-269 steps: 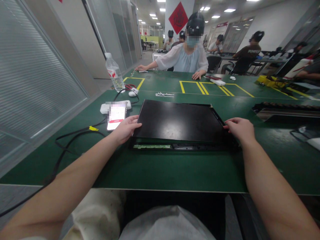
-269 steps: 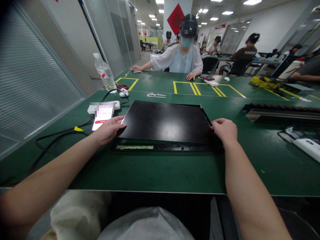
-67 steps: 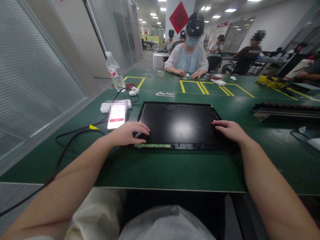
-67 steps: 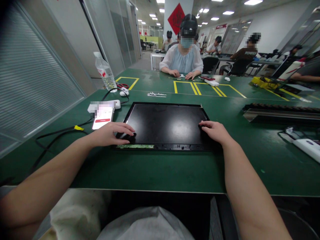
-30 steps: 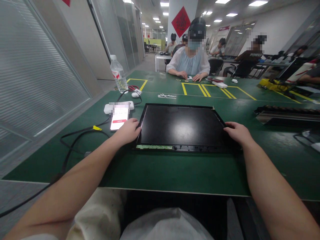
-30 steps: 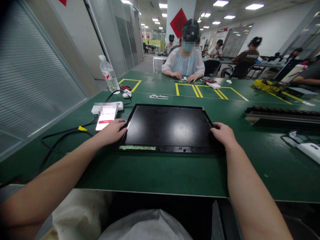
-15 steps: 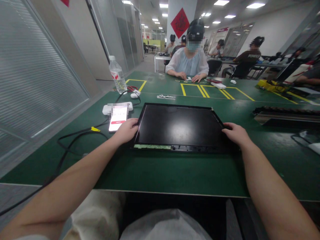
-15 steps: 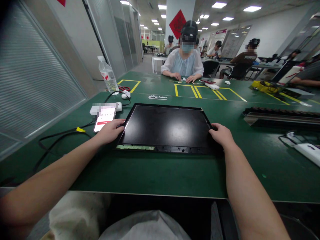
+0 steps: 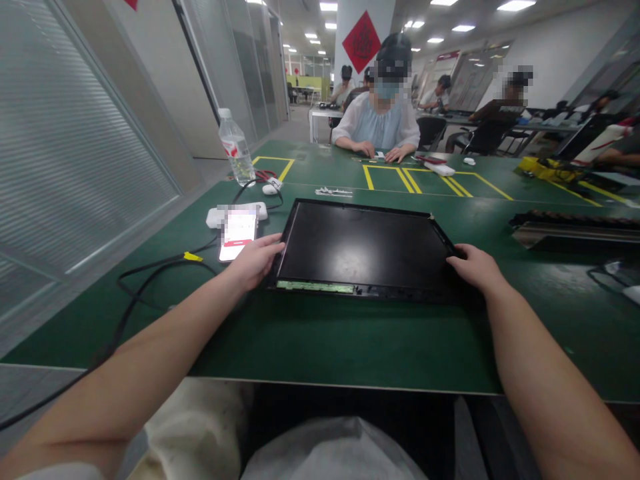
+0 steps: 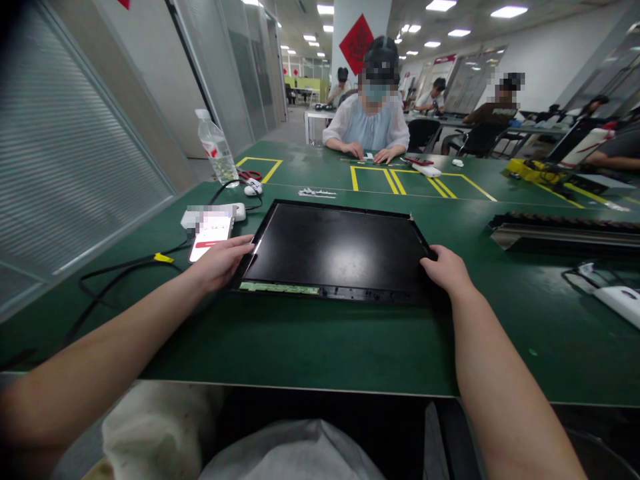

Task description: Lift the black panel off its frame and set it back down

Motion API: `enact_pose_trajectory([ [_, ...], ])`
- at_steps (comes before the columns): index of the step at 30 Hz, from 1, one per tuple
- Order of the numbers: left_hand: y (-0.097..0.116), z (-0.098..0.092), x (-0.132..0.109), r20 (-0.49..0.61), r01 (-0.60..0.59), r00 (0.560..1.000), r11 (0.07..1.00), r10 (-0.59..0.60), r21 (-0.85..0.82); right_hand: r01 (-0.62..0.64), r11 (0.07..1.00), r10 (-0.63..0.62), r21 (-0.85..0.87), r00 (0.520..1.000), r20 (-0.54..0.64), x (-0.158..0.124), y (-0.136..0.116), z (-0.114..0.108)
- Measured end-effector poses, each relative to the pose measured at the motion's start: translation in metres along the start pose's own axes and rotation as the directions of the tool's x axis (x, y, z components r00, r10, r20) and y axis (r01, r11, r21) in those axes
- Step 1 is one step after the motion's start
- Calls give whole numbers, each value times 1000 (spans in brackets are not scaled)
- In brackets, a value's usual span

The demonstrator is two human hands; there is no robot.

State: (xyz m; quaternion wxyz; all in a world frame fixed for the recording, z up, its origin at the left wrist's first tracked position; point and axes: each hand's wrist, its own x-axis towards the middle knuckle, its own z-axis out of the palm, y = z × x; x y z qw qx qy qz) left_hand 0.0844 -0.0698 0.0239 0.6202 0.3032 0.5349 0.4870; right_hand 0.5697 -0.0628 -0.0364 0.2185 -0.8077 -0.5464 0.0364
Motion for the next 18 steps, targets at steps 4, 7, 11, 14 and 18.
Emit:
enact_pose_trajectory([
  [4,0,1,1,-15,20,1000,1000,-20,-15,-23,999,24,-27,999,33,-1,-3,-3],
  [7,-1,1,2,-27,23,999,1000,-24,-21,-34,999,36,-41,998,51,-3,-6,-4],
  [11,-2,1,4,-34,33,999,999,-34,-24,-32,999,34,-40,999,40,-4,-7,-5],
  [14,-1,2,3,-44,39,998,999,-40,-32,-32,999,33,-29,999,42,-3,-6,-4],
  [18,1,7,-2,-67,31,997,999,-33,-38,-34,999,35,-29,998,42,-3,-6,-3],
])
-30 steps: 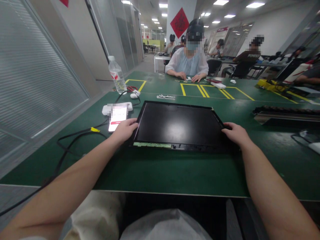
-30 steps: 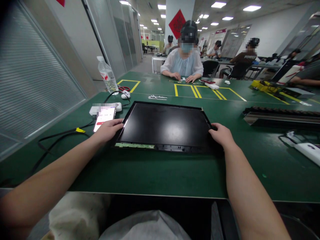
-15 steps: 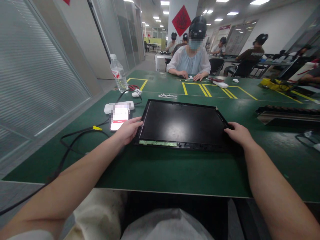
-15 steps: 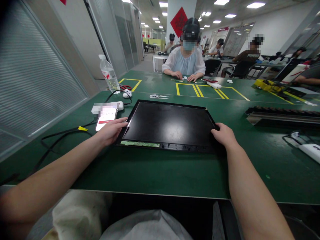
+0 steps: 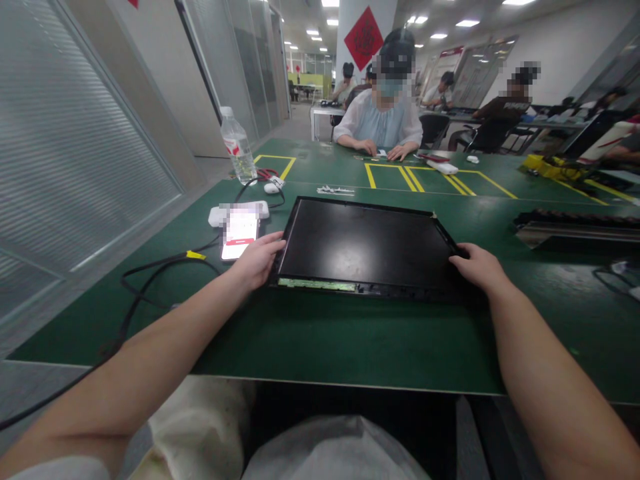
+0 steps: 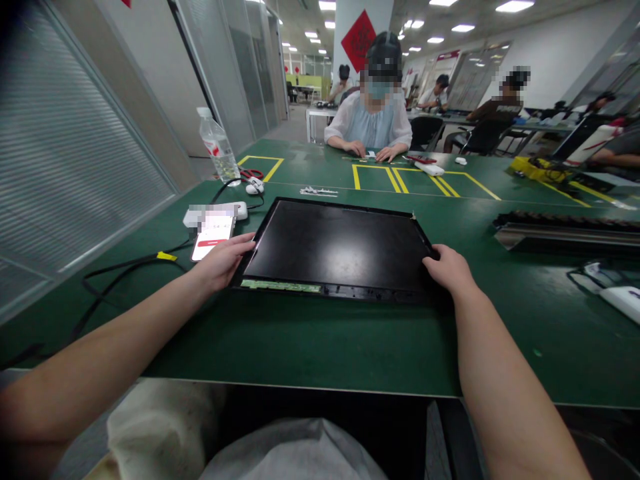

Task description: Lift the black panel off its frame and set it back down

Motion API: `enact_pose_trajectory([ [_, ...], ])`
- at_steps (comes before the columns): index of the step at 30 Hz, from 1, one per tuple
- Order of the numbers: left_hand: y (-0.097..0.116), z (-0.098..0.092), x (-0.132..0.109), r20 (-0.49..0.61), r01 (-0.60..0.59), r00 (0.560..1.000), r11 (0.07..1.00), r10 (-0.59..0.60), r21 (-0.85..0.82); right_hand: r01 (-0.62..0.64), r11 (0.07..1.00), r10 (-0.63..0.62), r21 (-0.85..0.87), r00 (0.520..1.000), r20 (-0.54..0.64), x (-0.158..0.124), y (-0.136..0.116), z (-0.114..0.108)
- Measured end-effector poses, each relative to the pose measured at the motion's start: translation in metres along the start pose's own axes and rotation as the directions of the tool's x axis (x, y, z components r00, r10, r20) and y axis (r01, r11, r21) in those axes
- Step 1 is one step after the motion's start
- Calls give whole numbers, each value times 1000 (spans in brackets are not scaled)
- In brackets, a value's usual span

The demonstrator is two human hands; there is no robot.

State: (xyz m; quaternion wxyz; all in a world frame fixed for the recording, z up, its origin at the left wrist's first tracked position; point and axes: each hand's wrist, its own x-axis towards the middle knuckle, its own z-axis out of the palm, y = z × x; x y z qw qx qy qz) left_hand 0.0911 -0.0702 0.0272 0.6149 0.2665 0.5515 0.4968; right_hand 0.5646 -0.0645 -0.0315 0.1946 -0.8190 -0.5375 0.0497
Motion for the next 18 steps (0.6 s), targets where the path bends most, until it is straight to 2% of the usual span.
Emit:
enact_pose_trajectory([
  [6,-1,4,0,-10,-3,1000,1000,3,-9,17,1000,-17,0,1000,-17,1,1,3],
  [18,-6,-9,15,152,-36,988,999,40,-25,4,1000,-4,-16,1000,3,-6,-5,-2],
])
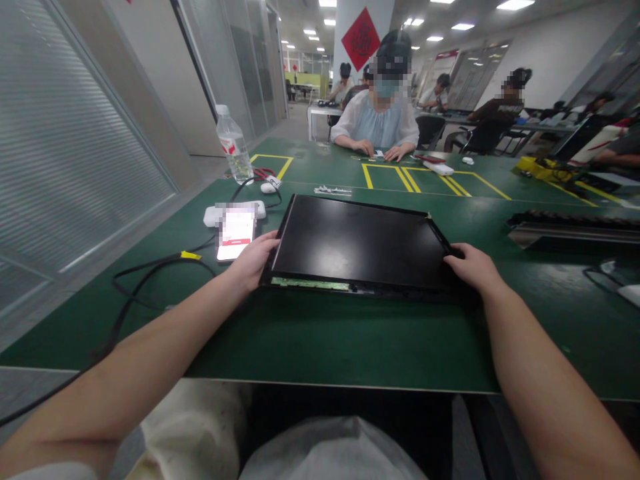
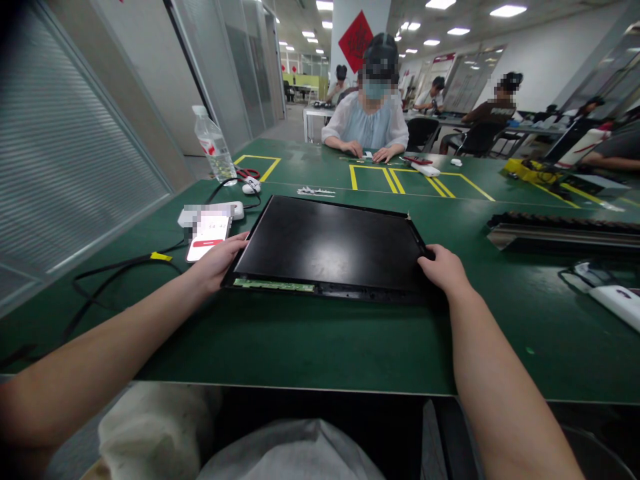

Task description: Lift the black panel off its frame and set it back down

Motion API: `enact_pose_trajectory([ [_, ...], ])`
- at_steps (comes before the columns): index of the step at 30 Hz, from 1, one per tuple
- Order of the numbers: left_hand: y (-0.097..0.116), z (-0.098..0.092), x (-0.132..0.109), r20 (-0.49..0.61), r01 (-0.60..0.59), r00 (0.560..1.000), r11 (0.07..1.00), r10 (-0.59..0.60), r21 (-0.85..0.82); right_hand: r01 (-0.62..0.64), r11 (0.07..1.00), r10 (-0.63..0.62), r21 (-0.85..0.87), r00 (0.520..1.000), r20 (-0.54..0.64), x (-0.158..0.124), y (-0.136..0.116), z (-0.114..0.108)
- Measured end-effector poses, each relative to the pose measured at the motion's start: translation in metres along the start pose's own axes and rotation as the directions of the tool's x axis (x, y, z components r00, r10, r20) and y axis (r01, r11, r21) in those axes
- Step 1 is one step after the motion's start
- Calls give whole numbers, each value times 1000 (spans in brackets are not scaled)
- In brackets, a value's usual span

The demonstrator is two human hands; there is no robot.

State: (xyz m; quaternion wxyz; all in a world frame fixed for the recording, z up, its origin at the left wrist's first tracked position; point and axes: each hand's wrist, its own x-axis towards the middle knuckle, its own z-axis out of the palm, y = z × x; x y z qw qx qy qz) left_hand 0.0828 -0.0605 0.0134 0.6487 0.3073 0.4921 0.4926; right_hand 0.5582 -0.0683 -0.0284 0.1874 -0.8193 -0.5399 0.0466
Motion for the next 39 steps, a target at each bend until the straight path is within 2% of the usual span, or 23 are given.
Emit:
enact_pose_trajectory([
  [10,3,4,-8,-105,19,994,992,-6,125,-4,1000,4,0,1000,20,-1,-3,-1],
  [17,4,2,-9,-50,10,999,991,-4,134,-22,1000,22,-18,999,34,-3,-6,-2],
  [23,2,-2,-8,2,-87,996,986,87,140,-13,1000,14,-21,1000,18,-2,-4,0],
  [30,5,-7,-7,13,-99,995,987,98,125,-3,1000,3,7,1000,7,-2,-4,0],
  [35,6,-11,0,20,-97,995,987,95,125,-52,997,52,64,999,13,-3,-7,-4],
  [39,5,-14,0,-24,-110,993,983,115,149,-114,982,108,153,993,41,-4,-8,-8],
])
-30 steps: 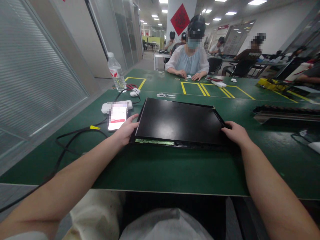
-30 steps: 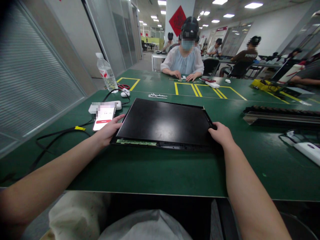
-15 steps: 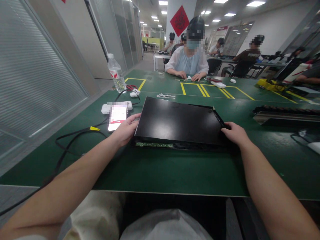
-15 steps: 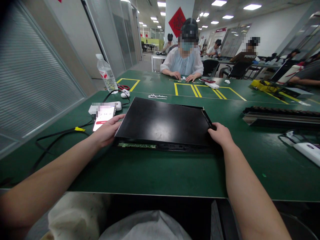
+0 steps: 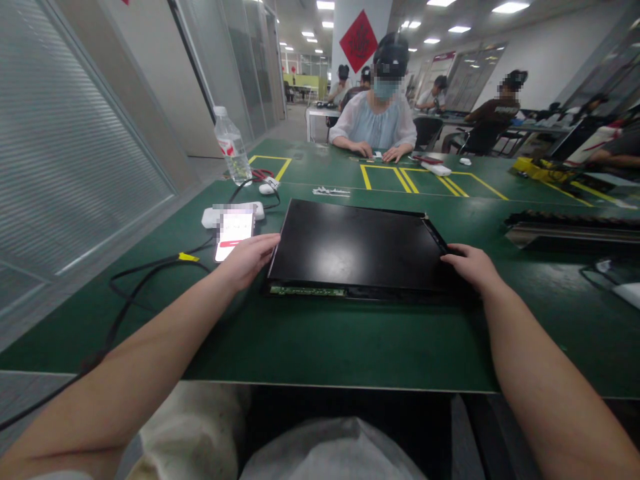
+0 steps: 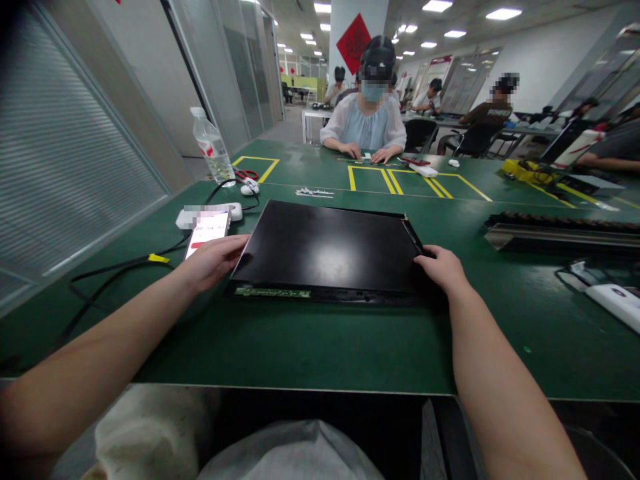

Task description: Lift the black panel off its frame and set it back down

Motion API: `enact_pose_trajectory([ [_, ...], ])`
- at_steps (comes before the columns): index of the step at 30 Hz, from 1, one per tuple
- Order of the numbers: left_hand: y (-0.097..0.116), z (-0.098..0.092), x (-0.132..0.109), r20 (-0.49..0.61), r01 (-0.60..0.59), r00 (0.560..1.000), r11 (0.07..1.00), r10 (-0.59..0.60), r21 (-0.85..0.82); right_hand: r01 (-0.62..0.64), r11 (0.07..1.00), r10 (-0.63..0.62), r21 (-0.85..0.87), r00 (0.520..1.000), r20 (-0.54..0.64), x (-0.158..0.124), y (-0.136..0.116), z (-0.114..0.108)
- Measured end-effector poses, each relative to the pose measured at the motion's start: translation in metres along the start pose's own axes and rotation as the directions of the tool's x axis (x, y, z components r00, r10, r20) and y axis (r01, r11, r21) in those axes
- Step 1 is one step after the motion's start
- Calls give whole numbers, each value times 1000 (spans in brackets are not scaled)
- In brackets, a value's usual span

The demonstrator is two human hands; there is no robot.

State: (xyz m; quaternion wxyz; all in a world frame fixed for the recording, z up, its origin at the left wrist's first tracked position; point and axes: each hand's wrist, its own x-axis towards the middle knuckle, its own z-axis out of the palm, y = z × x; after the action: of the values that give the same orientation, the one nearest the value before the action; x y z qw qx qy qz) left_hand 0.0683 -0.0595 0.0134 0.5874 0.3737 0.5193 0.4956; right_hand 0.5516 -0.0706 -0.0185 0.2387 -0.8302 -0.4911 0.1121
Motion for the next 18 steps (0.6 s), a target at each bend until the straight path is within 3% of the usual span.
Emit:
enact_pose_trajectory([
  [6,0,0,-6,91,-5,996,1000,4,15,14,998,-15,67,1000,3,0,2,4],
  [12,-4,-4,-2,74,-30,997,998,26,63,77,997,-77,-1,997,-31,0,1,9],
  [18,-4,-4,-3,102,-123,988,992,120,32,76,997,-75,5,997,-31,0,0,8],
])
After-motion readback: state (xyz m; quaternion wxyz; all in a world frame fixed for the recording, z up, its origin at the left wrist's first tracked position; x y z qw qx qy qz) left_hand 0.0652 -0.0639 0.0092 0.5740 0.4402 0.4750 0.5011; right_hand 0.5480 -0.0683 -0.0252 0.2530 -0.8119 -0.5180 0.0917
